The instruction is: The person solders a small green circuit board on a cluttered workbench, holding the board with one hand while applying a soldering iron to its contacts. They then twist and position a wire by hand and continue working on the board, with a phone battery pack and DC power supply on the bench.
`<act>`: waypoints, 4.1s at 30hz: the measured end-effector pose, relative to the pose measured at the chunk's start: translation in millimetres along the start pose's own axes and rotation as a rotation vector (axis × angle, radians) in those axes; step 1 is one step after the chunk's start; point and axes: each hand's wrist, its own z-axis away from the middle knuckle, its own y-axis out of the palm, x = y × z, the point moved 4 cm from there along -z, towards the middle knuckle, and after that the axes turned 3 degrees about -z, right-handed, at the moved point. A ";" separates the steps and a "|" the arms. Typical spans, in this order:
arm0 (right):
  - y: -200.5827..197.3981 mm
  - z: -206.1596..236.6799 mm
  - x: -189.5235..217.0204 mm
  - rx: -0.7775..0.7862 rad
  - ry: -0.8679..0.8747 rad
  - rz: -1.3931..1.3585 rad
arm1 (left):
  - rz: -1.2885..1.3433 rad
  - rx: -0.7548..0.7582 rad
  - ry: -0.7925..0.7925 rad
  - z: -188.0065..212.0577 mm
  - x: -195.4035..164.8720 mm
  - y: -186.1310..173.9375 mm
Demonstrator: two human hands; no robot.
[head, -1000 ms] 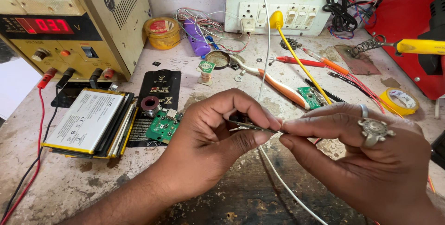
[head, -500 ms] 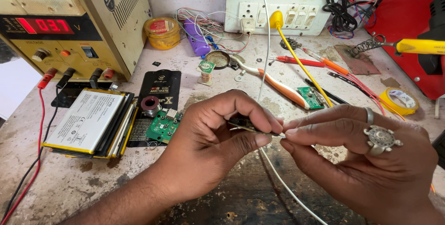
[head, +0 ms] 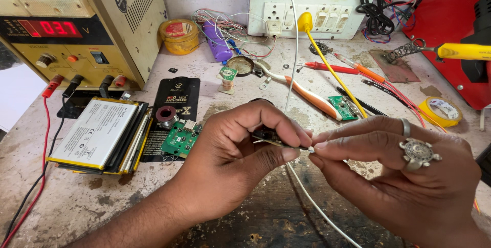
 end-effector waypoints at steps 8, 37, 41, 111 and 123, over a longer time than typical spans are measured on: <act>-0.7 -0.2 0.2 0.004 -0.018 -0.019 | -0.032 -0.007 -0.011 0.2 0.1 -0.1; 5.4 12.7 -44.1 0.035 0.418 -0.296 | 0.184 -0.162 -0.221 -3.4 3.2 5.1; 6.3 13.3 -48.5 0.064 0.444 -0.381 | 0.218 -0.155 -0.208 -3.6 3.9 7.0; -2.6 5.3 -5.1 0.011 0.100 -0.180 | -0.040 -0.047 -0.065 1.6 -1.5 6.0; -1.9 6.6 -10.9 0.057 0.094 -0.193 | -0.051 -0.061 -0.069 1.5 0.9 5.2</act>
